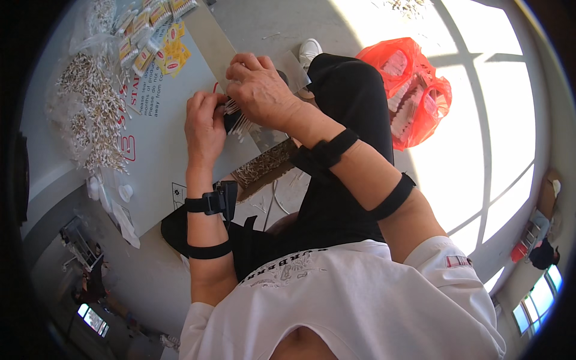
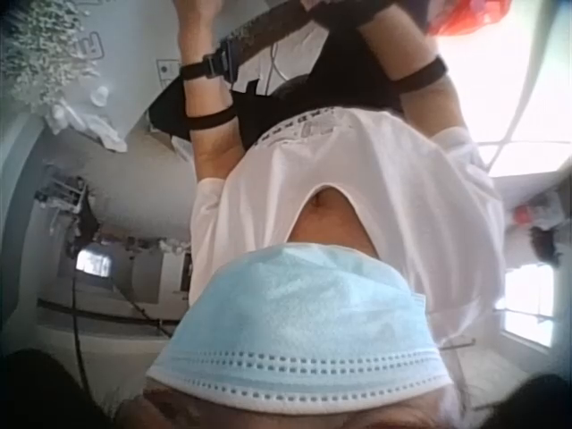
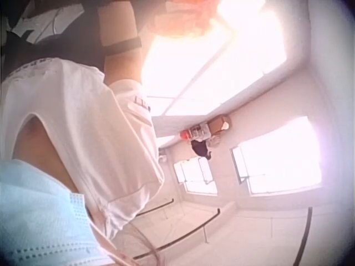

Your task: Manually organizing and packaging cotton swabs into plastic sleeves.

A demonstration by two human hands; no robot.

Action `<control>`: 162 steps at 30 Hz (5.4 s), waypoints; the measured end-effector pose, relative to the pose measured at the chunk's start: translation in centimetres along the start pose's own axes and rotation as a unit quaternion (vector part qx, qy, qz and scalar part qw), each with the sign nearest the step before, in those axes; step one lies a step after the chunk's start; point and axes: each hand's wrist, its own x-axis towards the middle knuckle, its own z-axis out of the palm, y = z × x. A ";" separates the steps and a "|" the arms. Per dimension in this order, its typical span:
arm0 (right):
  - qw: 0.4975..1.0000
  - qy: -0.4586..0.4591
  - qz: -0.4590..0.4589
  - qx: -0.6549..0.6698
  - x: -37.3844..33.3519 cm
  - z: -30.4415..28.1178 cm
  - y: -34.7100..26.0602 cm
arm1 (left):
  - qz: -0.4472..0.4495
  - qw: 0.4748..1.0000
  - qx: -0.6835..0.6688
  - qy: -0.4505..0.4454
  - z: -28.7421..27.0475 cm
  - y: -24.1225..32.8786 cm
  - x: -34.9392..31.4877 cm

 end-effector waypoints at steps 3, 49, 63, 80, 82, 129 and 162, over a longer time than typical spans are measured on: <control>1.000 0.009 -0.017 0.015 -0.1 -0.4 0.1 | -0.026 0.983 -0.083 0.159 1.0 0.9 -0.9; 0.999 -0.030 -0.012 0.028 -1.5 -1.8 0.3 | 0.086 0.986 0.142 -0.020 -1.6 -1.0 -2.0; 0.996 -0.049 0.018 0.066 -1.2 -2.5 -0.2 | -0.283 0.938 0.018 0.198 -9.3 -16.8 -4.5; 0.996 -0.062 0.025 0.064 -0.8 -2.5 -0.6 | -0.341 0.895 0.214 0.192 -9.2 -19.4 -1.1; 0.997 -0.057 0.011 0.059 -0.8 -2.1 -0.5 | -0.181 0.954 0.143 0.193 -9.4 -17.0 -3.4; 0.992 -0.114 0.033 0.050 -1.3 -3.2 0.1 | -0.144 0.898 -0.337 0.244 4.7 4.2 -5.8; 0.598 0.131 0.529 0.587 -4.0 0.6 0.9 | -0.088 0.905 -0.346 0.230 6.1 4.1 -0.5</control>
